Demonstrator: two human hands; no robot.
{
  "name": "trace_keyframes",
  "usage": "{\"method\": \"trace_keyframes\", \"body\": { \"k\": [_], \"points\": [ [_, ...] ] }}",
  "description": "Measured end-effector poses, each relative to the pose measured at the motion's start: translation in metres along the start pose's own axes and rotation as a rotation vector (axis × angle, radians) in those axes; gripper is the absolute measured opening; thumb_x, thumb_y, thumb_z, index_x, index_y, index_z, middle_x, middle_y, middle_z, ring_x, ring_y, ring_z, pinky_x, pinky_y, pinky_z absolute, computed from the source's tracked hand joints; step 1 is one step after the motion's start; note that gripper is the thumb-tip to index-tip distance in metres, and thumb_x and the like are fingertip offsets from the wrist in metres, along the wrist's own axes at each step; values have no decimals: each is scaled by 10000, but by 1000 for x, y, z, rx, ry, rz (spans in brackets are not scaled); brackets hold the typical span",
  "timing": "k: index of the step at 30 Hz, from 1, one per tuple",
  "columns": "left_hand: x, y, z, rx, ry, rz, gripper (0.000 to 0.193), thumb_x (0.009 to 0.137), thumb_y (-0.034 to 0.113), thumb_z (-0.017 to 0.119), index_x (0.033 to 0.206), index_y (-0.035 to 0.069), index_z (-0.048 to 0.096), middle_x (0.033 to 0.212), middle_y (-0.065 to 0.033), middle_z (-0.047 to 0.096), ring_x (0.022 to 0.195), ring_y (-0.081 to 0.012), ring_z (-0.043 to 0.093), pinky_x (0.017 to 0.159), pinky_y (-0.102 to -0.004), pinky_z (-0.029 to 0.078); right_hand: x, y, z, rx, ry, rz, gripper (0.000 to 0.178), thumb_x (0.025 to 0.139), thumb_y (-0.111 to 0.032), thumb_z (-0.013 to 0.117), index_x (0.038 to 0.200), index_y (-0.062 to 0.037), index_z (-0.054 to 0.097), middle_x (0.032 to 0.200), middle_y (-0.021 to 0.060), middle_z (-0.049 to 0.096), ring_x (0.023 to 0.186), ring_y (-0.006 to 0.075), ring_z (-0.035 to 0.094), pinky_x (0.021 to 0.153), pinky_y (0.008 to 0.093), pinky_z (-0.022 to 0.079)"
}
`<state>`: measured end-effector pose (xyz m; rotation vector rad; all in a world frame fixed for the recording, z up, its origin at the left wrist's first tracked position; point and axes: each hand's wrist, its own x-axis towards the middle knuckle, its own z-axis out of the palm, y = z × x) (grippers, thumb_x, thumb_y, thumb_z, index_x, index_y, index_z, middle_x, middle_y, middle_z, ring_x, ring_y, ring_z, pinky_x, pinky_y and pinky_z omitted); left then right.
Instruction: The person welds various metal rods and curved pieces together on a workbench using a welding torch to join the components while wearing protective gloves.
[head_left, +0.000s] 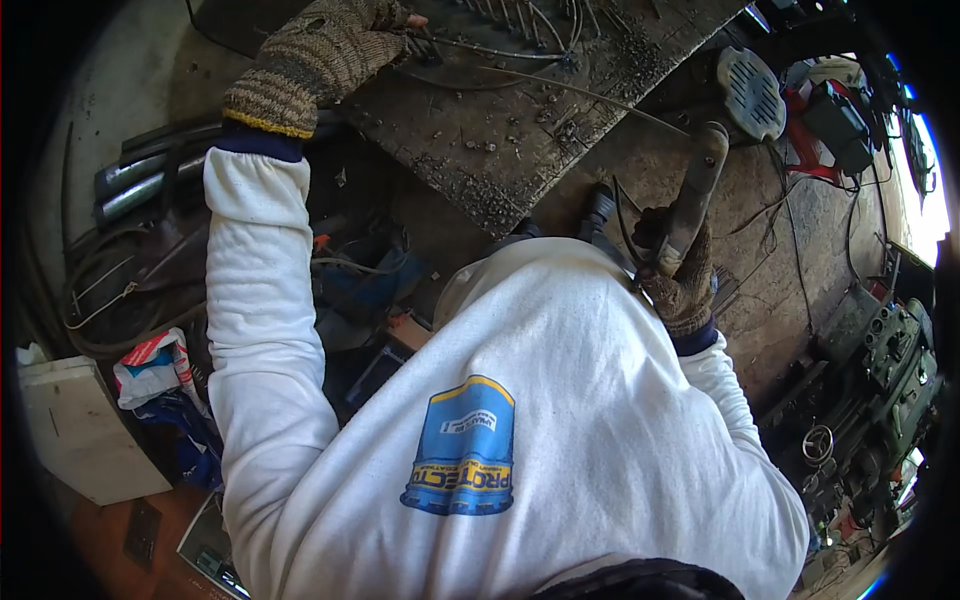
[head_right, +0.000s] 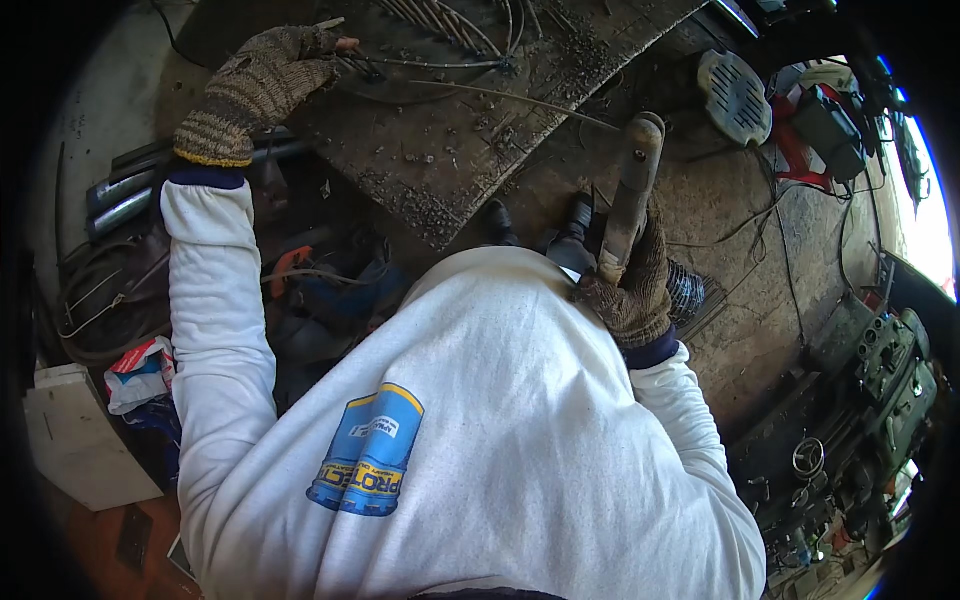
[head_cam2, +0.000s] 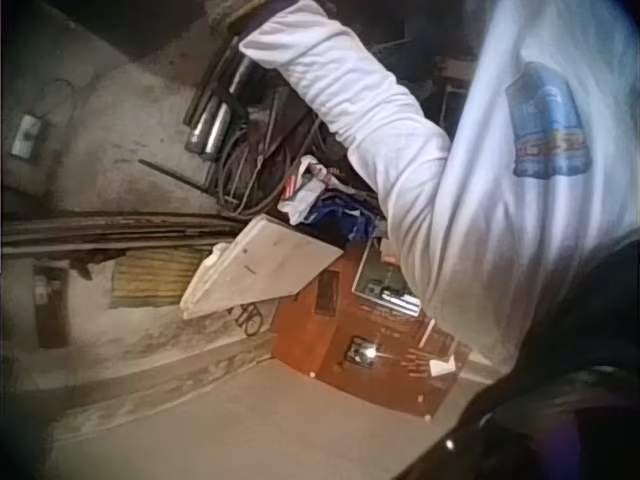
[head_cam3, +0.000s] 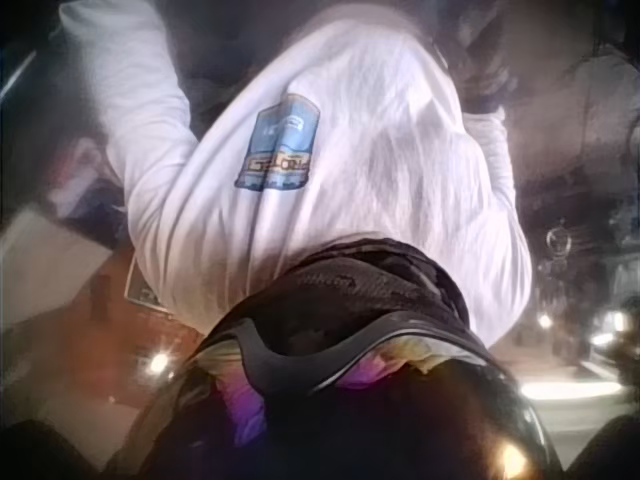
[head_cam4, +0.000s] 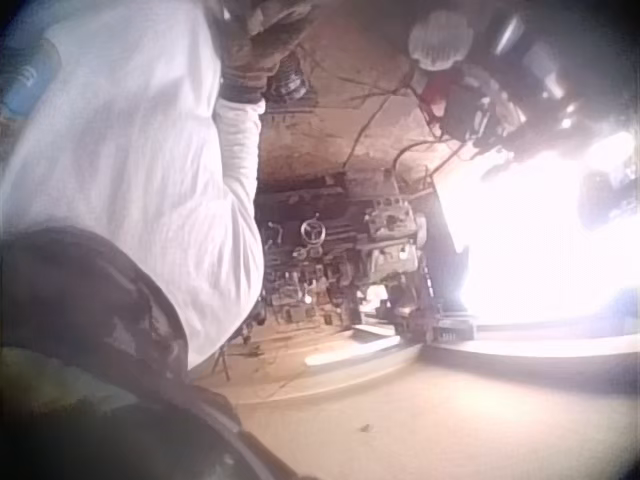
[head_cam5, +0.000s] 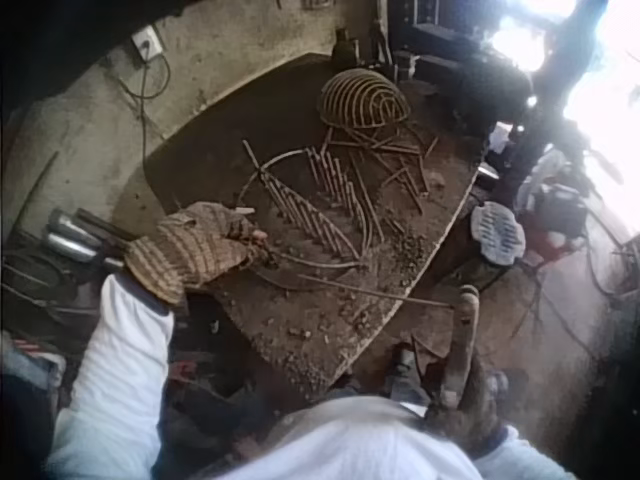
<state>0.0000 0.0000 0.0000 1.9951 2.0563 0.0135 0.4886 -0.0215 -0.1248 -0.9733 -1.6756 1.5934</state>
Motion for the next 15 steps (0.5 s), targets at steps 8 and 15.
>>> {"method": "trace_keyframes", "body": {
  "k": [8, 15],
  "points": [
    [-7, 3, -9, -45, 4, 0, 371, 930, 284, 723, 1296, 219, 714, 1215, -126, 717, 1111, -334, 677, 964, -430, 536, 3, 5, 7, 82, -2, -16, 905, 789, -387, 897, 1458, -18, 411, 1298, 159, 609, 1126, 248, 627, 980, 430, 523],
    [-4, -9, -1, -16, -27, -4, 401, 940, 313, 704, 1337, 262, 687, 1237, -127, 700, 1129, -339, 659, 980, -460, 524, 4, 6, 13, 146, 23, 13, 884, 799, -379, 889, 1449, -13, 415, 1283, 150, 611, 1119, 248, 624, 985, 433, 516]
  ]
}}
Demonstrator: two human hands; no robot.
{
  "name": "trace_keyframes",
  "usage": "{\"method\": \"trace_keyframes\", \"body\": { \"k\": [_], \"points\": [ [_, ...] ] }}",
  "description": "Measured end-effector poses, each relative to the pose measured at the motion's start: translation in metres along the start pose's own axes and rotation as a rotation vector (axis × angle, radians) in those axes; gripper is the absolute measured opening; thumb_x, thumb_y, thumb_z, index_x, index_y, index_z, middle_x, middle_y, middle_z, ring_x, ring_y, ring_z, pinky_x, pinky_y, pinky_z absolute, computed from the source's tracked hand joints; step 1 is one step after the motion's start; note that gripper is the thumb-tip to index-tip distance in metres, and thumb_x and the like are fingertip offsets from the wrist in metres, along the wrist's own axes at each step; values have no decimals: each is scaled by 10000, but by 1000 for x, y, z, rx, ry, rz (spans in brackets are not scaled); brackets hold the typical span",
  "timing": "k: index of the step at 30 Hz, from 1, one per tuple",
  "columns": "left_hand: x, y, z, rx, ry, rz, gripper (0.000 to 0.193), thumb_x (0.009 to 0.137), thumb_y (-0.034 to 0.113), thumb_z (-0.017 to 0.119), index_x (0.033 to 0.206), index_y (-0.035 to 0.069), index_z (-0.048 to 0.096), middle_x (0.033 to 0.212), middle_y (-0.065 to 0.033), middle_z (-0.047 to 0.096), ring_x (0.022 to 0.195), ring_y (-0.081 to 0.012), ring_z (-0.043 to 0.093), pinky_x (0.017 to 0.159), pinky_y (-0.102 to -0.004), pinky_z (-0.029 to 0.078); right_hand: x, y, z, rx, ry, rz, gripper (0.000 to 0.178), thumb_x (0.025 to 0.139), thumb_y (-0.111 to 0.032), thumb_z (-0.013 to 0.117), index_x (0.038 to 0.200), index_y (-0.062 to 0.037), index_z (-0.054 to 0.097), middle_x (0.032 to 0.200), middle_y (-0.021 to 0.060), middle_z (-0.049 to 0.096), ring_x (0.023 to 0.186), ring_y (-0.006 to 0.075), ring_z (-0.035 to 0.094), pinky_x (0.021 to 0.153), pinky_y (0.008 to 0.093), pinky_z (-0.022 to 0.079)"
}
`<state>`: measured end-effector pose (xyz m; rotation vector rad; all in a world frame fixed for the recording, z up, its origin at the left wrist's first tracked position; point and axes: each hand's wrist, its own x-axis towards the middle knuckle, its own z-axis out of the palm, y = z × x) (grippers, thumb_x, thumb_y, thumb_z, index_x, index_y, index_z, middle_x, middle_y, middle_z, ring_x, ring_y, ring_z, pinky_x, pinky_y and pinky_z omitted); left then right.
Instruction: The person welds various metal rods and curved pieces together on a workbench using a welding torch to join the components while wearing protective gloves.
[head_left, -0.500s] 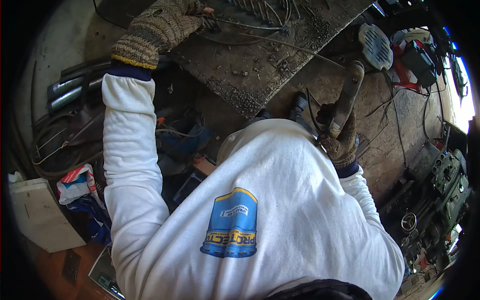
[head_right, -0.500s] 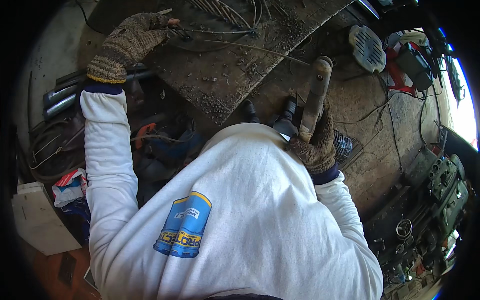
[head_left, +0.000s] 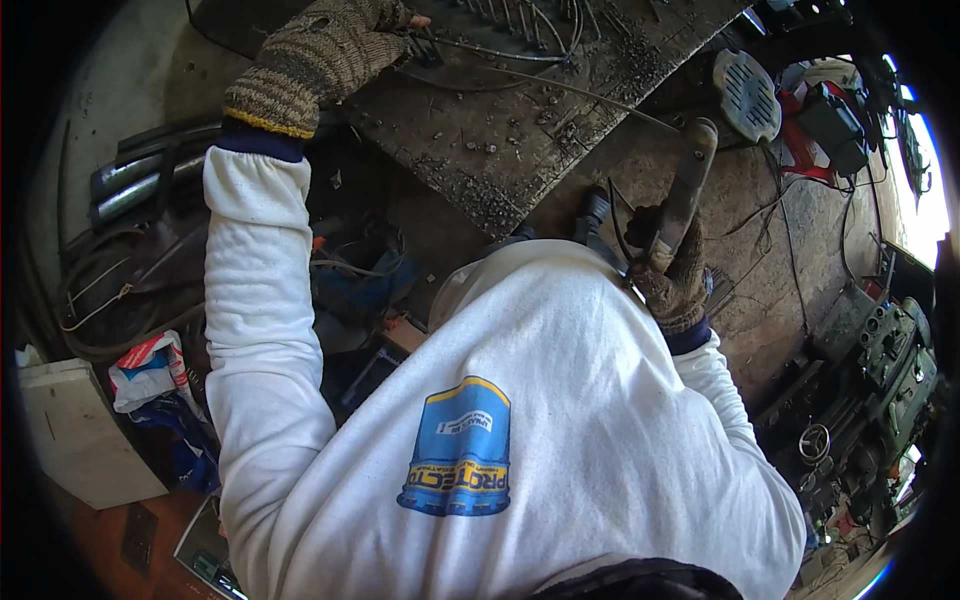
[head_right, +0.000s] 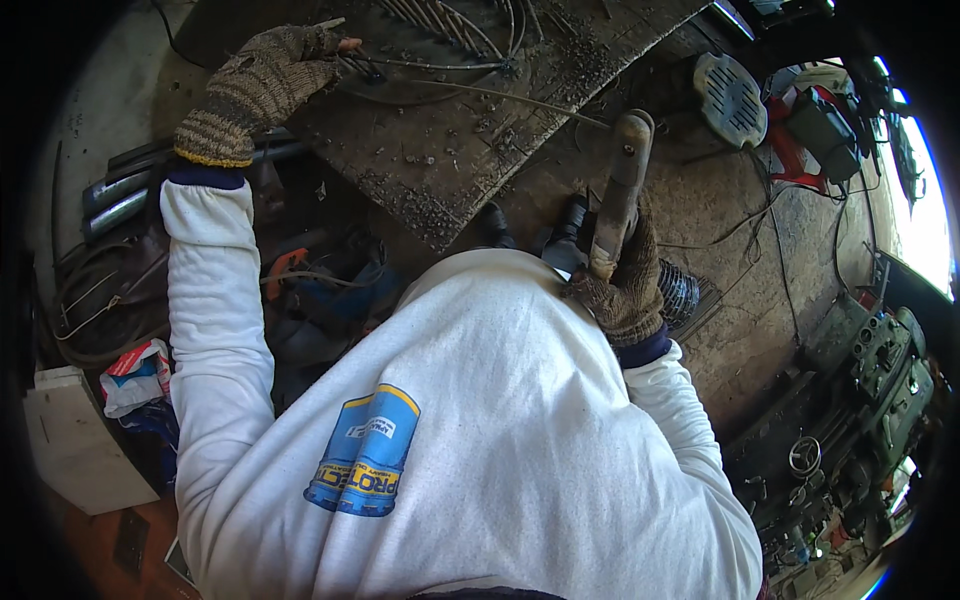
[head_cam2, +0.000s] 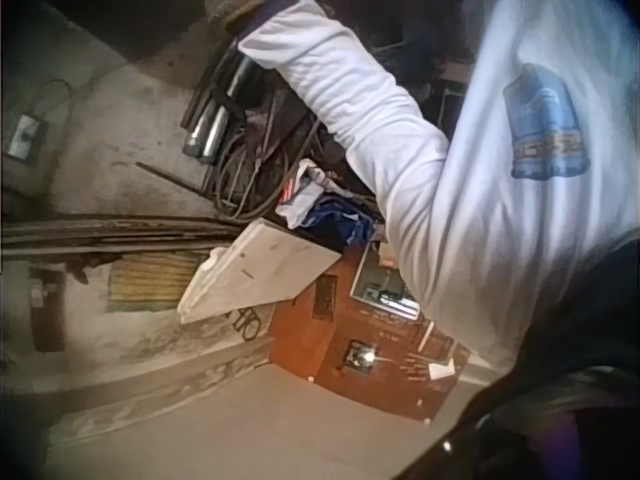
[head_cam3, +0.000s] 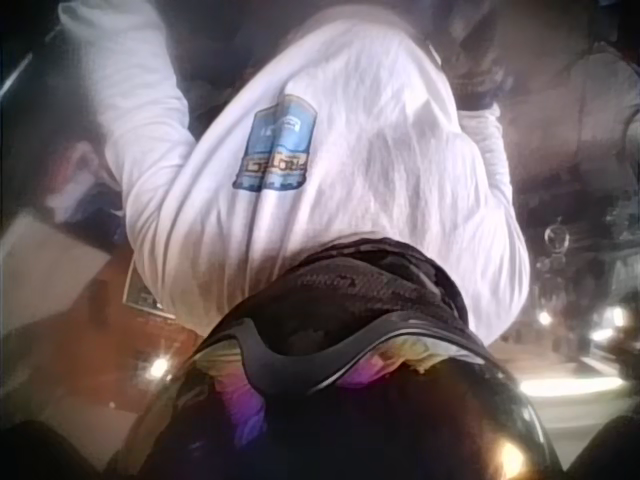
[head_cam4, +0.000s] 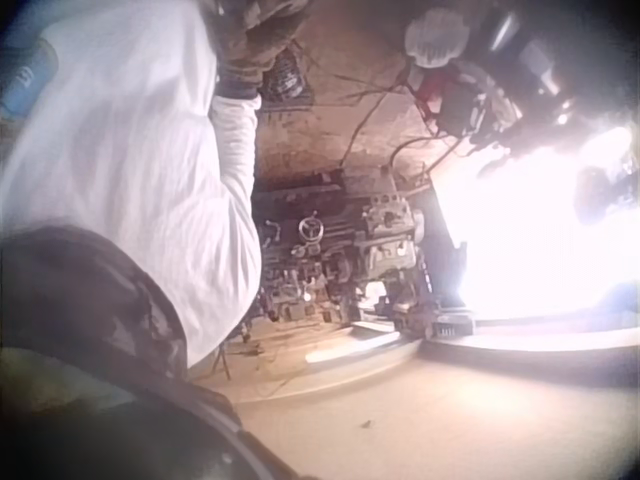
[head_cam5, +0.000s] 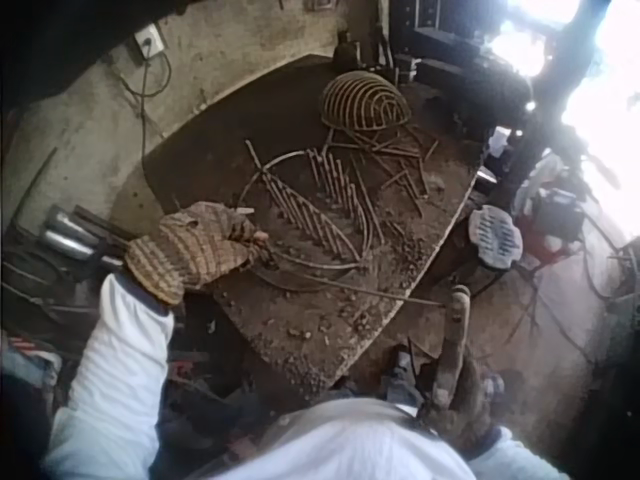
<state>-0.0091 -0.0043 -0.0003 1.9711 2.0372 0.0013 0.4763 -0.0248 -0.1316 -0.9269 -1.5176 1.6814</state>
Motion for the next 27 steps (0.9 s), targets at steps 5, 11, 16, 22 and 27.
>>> {"method": "trace_keyframes", "body": {
  "k": [5, 11, 16, 22, 27],
  "points": [
    [0, -4, 8, 248, 125, 188, 436, 929, 308, 709, 1361, 272, 664, 1187, -125, 701, 1119, -334, 658, 971, -460, 525, 6, 7, -3, -122, -29, 29, 1083, 696, -357, 952, 1528, -30, 342, 1415, 141, 550, 1298, 270, 562, 1082, 400, 466],
    [-1, 7, 1, 109, 79, 23, 413, 922, 294, 713, 1332, 252, 678, 1166, -124, 709, 1098, -341, 669, 945, -459, 537, 14, 2, 9, -5, -31, 74, 1077, 734, -323, 931, 1555, -22, 302, 1443, 147, 529, 1312, 276, 553, 1107, 416, 451],
    [-2, 9, 2, 132, 93, 37, 393, 925, 292, 711, 1314, 245, 689, 1169, -121, 713, 1092, -342, 672, 942, -454, 540, 22, 5, 12, 17, -58, 19, 1125, 737, -290, 937, 1588, -21, 253, 1458, 161, 510, 1335, 273, 530, 1123, 423, 441],
    [-4, 10, 3, 151, 81, 37, 407, 939, 329, 693, 1344, 289, 675, 1215, -111, 702, 1126, -330, 661, 977, -450, 526, 27, -6, 23, 6, -54, 18, 1044, 779, -305, 907, 1569, -34, 280, 1225, 92, 529, 1096, 194, 515, 943, 364, 449],
    [-4, 12, 3, 131, 72, 19, 409, 953, 346, 673, 1360, 311, 663, 1267, -99, 683, 1157, -324, 647, 1002, -452, 515, 31, -6, 25, -90, -80, -57, 961, 831, -382, 870, 1544, -51, 319, 955, 8, 542, 827, 101, 505, 736, 289, 468]
  ]
}}
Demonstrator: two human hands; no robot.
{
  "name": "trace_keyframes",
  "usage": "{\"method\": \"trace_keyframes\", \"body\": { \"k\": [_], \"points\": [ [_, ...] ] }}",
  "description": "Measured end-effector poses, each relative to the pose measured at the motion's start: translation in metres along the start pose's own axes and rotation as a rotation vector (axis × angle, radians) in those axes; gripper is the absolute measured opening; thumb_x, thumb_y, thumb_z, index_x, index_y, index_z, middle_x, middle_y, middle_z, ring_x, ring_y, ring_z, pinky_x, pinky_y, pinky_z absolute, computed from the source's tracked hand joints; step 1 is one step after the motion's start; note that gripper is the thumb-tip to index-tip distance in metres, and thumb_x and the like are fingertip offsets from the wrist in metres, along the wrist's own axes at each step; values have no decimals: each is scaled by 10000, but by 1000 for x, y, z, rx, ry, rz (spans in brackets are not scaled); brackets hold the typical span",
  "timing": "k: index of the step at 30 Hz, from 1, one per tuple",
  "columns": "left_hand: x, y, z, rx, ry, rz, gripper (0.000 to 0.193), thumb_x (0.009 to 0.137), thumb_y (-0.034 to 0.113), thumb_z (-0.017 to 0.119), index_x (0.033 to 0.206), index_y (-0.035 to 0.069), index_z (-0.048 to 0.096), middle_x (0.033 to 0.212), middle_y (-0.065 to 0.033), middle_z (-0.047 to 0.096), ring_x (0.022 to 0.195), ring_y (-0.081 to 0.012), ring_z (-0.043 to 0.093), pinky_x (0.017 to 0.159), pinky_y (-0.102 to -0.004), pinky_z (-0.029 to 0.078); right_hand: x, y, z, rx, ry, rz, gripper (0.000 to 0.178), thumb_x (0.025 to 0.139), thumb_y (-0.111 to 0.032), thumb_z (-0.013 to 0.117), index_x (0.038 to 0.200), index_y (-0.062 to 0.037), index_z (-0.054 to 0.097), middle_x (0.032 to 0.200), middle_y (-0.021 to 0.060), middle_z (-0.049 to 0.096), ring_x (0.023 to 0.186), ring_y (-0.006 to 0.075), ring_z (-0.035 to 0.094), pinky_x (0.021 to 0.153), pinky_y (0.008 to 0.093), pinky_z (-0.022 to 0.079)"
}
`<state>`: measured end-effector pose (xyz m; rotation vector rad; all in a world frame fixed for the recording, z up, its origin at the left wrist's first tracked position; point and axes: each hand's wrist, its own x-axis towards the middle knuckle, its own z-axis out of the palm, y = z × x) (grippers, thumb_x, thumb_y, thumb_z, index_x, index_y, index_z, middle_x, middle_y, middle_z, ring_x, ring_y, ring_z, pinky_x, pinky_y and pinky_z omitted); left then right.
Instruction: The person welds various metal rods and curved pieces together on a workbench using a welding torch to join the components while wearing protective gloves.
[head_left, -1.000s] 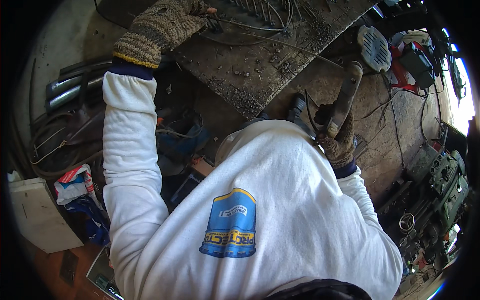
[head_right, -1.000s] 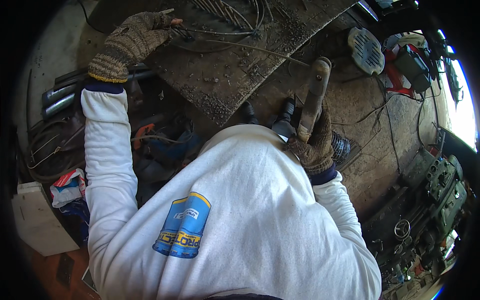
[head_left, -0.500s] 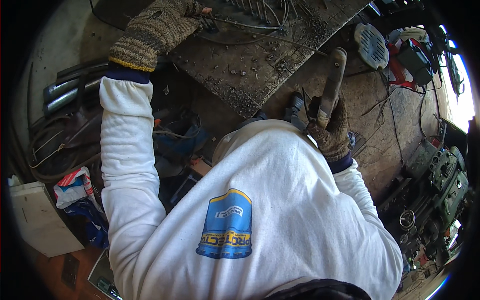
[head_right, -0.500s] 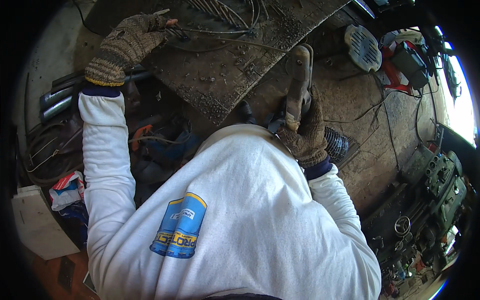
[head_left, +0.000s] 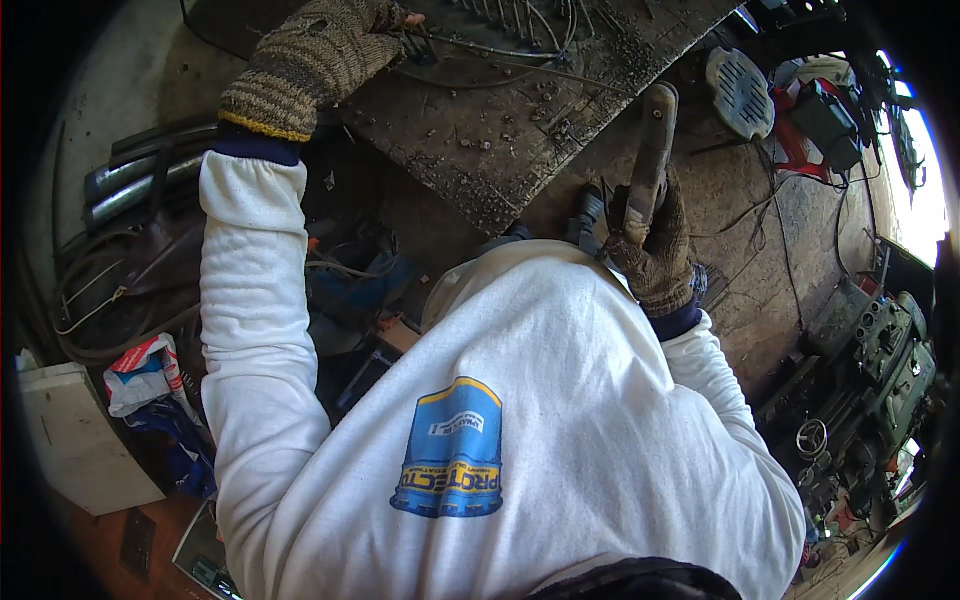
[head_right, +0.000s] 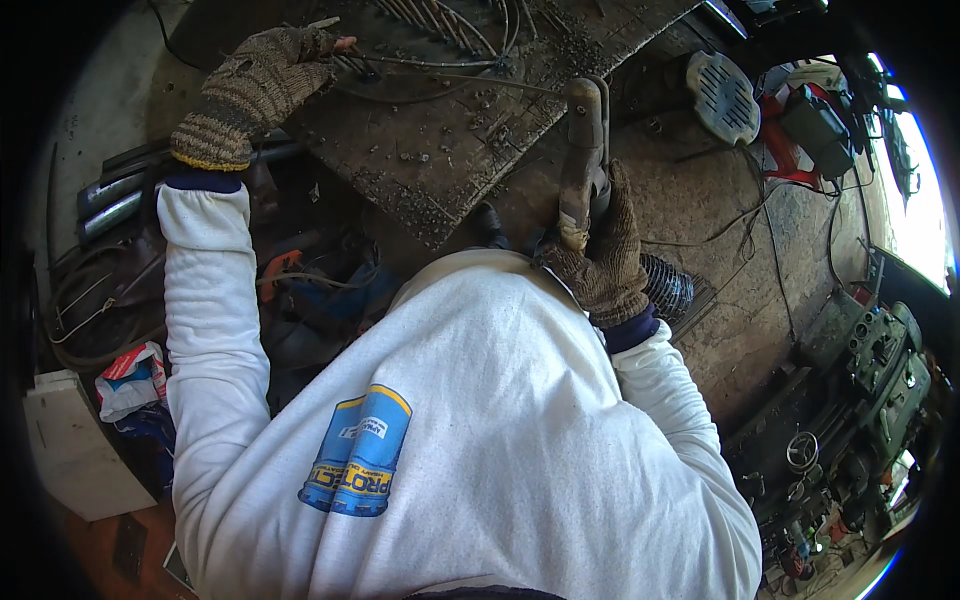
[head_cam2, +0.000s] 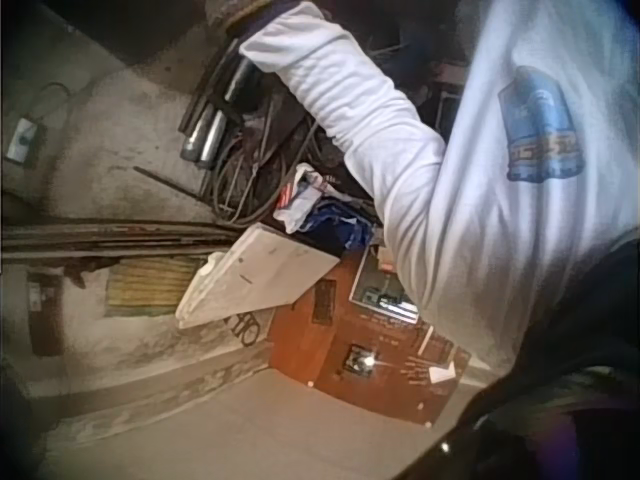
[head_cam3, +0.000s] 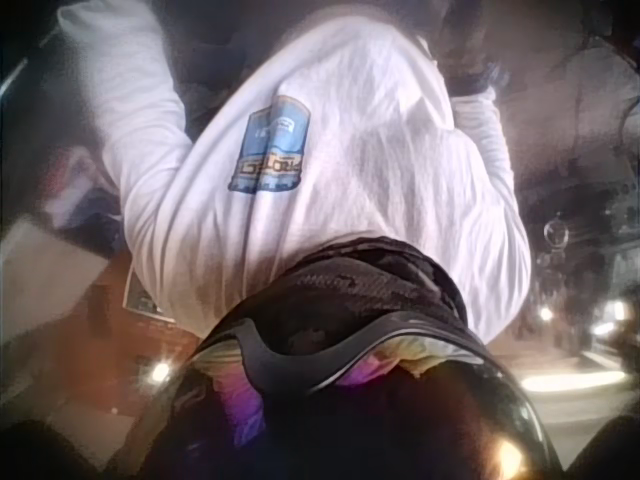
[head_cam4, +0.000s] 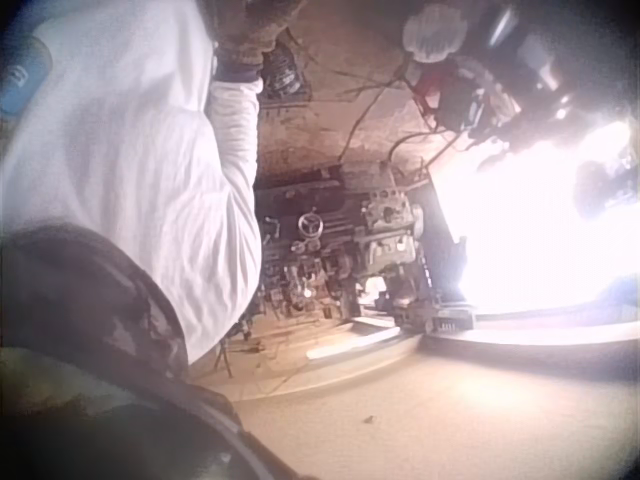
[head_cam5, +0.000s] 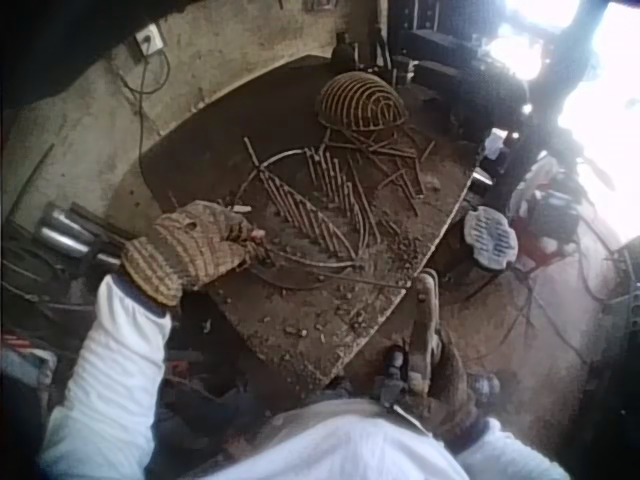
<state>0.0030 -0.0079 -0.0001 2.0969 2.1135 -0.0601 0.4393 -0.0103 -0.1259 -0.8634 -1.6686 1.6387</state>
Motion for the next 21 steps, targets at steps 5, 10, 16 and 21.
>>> {"method": "trace_keyframes", "body": {
  "k": [5, 10, 16, 21],
  "points": [
    [-1, -15, 12, 28, 109, 140, 417, 959, 343, 664, 1375, 312, 651, 1274, -93, 680, 1167, -324, 642, 1011, -459, 512, 1, -2, 0, 109, 2, 124, 1123, 702, -225, 954, 1571, -18, 274, 1479, 147, 491, 1363, 256, 493, 1137, 413, 412],
    [-1, 1, 1, 80, 17, 33, 428, 960, 351, 661, 1384, 304, 643, 1235, -103, 684, 1149, -330, 642, 1015, -457, 509, 1, 0, 2, 186, -7, 135, 1142, 710, -230, 950, 1586, -25, 245, 1485, 147, 485, 1374, 259, 487, 1142, 411, 411],
    [-1, -3, 0, 82, 15, 42, 427, 960, 351, 659, 1384, 305, 643, 1193, -113, 688, 1127, -334, 645, 1008, -462, 510, -3, 2, -1, 160, 26, 158, 1177, 706, -239, 954, 1593, -11, 215, 1478, 166, 490, 1378, 278, 488, 1140, 417, 419],
    [0, -2, 3, 79, -7, 7, 415, 967, 344, 651, 1381, 304, 646, 1180, -112, 693, 1117, -328, 651, 993, -461, 520, 0, -4, 2, -11, 78, 119, 917, 832, -340, 871, 1527, -47, 351, 1048, 11, 579, 887, 110, 550, 805, 303, 501]
  ]
}}
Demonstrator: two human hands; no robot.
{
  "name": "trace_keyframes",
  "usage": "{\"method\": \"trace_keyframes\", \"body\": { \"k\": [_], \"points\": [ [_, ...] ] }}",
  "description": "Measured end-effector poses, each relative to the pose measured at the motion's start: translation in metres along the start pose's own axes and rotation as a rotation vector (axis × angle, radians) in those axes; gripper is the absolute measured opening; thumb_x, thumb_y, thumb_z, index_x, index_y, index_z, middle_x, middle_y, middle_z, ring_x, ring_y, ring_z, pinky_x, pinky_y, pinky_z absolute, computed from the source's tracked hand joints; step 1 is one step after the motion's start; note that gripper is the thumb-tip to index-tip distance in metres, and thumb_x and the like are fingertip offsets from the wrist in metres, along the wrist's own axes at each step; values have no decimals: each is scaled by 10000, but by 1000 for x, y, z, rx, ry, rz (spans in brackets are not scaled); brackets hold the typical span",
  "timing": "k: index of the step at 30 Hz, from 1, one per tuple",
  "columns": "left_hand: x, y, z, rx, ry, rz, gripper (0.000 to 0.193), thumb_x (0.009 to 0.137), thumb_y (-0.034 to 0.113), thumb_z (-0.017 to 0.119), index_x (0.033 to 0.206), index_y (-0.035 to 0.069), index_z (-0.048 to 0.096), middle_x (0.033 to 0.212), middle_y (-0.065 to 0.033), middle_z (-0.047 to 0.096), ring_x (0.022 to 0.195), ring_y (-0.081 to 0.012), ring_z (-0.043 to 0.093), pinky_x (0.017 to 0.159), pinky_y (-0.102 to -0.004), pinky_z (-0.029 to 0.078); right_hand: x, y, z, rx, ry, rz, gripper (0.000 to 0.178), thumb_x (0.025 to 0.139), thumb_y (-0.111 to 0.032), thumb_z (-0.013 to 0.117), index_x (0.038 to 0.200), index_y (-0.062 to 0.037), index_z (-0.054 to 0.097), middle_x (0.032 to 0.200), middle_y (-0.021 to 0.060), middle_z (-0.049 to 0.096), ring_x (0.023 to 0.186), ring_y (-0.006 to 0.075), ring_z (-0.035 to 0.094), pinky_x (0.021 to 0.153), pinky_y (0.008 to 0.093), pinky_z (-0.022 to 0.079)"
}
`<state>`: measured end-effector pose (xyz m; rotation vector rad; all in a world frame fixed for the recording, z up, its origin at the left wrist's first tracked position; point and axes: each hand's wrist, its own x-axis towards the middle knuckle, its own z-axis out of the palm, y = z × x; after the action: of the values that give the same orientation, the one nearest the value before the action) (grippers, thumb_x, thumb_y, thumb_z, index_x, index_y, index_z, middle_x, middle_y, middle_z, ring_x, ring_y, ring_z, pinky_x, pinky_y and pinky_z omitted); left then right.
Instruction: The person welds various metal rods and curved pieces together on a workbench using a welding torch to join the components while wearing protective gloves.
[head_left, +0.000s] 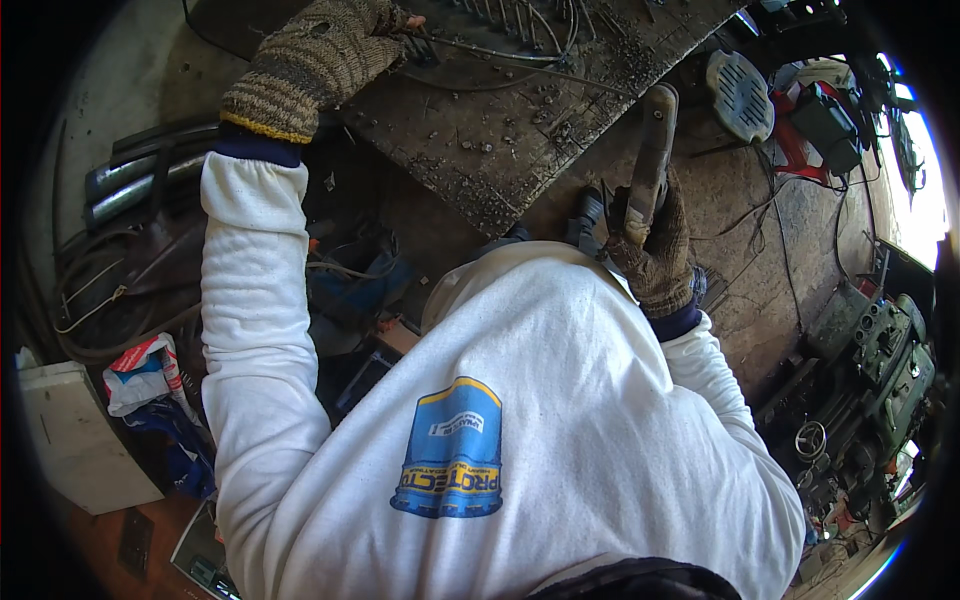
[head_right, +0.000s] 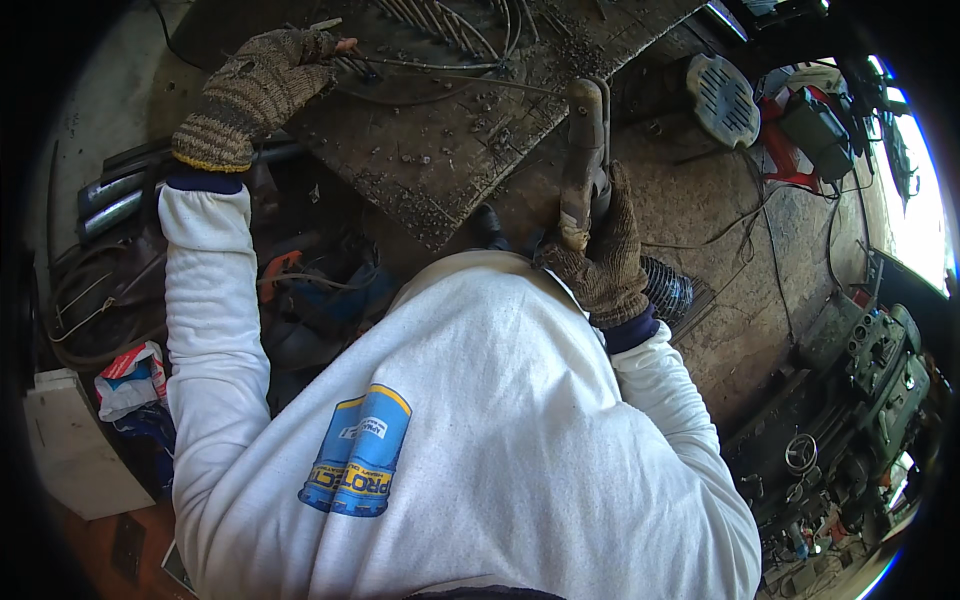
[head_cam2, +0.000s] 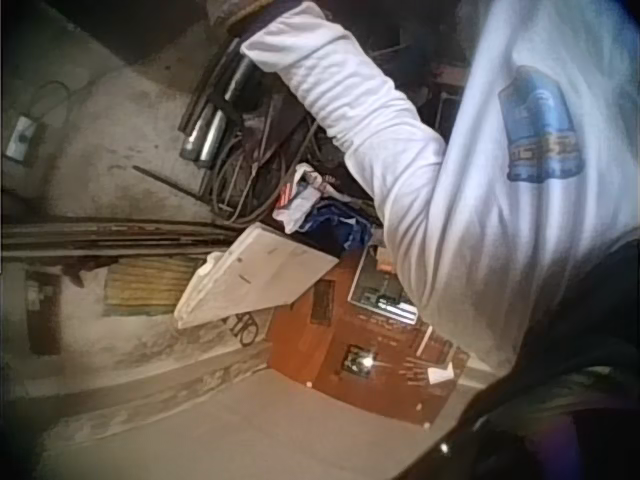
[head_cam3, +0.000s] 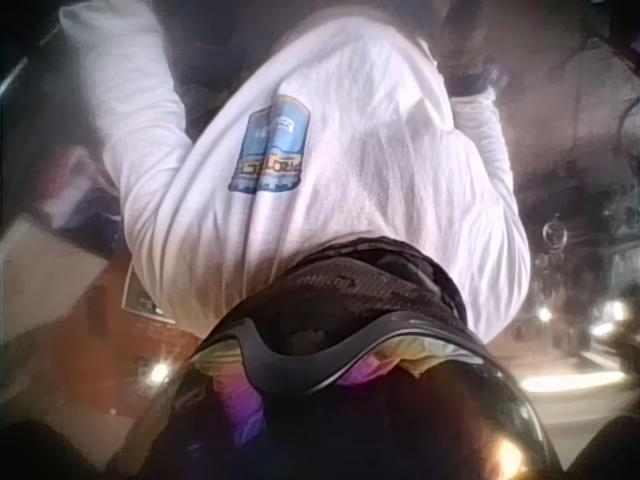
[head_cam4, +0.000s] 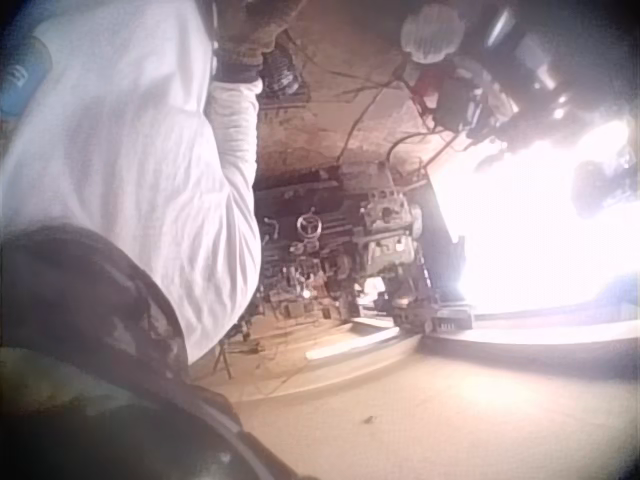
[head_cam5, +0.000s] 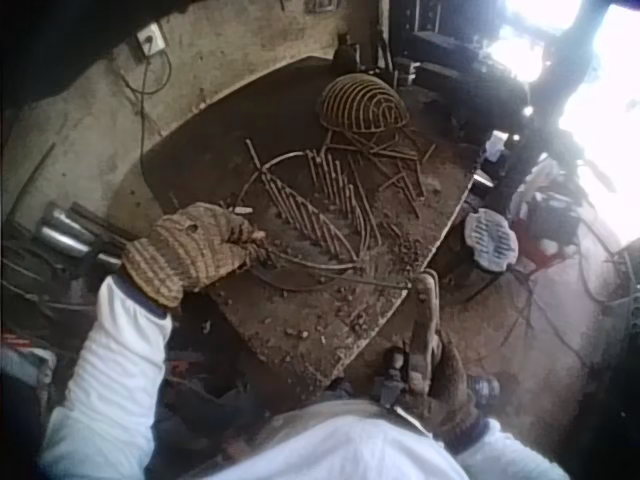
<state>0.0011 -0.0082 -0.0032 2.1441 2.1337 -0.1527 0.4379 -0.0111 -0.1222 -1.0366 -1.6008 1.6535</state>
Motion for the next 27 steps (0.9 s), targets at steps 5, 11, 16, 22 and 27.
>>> {"method": "trace_keyframes", "body": {
  "k": [5, 11, 16, 22, 27],
  "points": [
    [0, 6, -6, -27, -16, -14, 420, 952, 337, 679, 1369, 296, 656, 1199, -110, 695, 1112, -325, 658, 982, -448, 527, 1, 4, -5, -58, -77, -107, 907, 852, -357, 851, 1534, -51, 337, 1033, 9, 568, 891, 115, 546, 805, 311, 503],
    [2, 12, -13, -88, -90, -113, 407, 953, 327, 681, 1358, 290, 666, 1255, -106, 687, 1156, -323, 648, 1000, -451, 522, -1, 8, -4, 141, -53, 10, 1147, 720, -252, 947, 1583, 1, 236, 1461, 177, 505, 1340, 284, 524, 1120, 426, 437],
    [-1, -2, 3, -36, 47, 31, 425, 954, 326, 678, 1377, 292, 653, 1297, -111, 672, 1184, -337, 635, 1035, -452, 511, 0, 9, -5, 146, -70, 17, 1077, 754, -216, 925, 1577, -24, 258, 1440, 162, 527, 1306, 260, 554, 1102, 409, 463],
    [-1, -5, 3, 24, 12, 60, 455, 951, 322, 674, 1404, 302, 631, 1313, -113, 664, 1194, -345, 630, 1041, -451, 508, 2, 4, -6, 106, -75, 3, 1052, 757, -209, 922, 1566, -24, 274, 1418, 152, 541, 1294, 252, 560, 1095, 405, 470],
    [-3, 3, -2, -69, 35, 39, 457, 951, 320, 675, 1406, 305, 630, 1287, -115, 671, 1168, -342, 638, 1020, -457, 517, 3, 0, -2, 197, -76, 107, 1065, 743, -234, 928, 1561, -17, 281, 1414, 157, 544, 1292, 266, 562, 1095, 413, 467]
  ]
}}
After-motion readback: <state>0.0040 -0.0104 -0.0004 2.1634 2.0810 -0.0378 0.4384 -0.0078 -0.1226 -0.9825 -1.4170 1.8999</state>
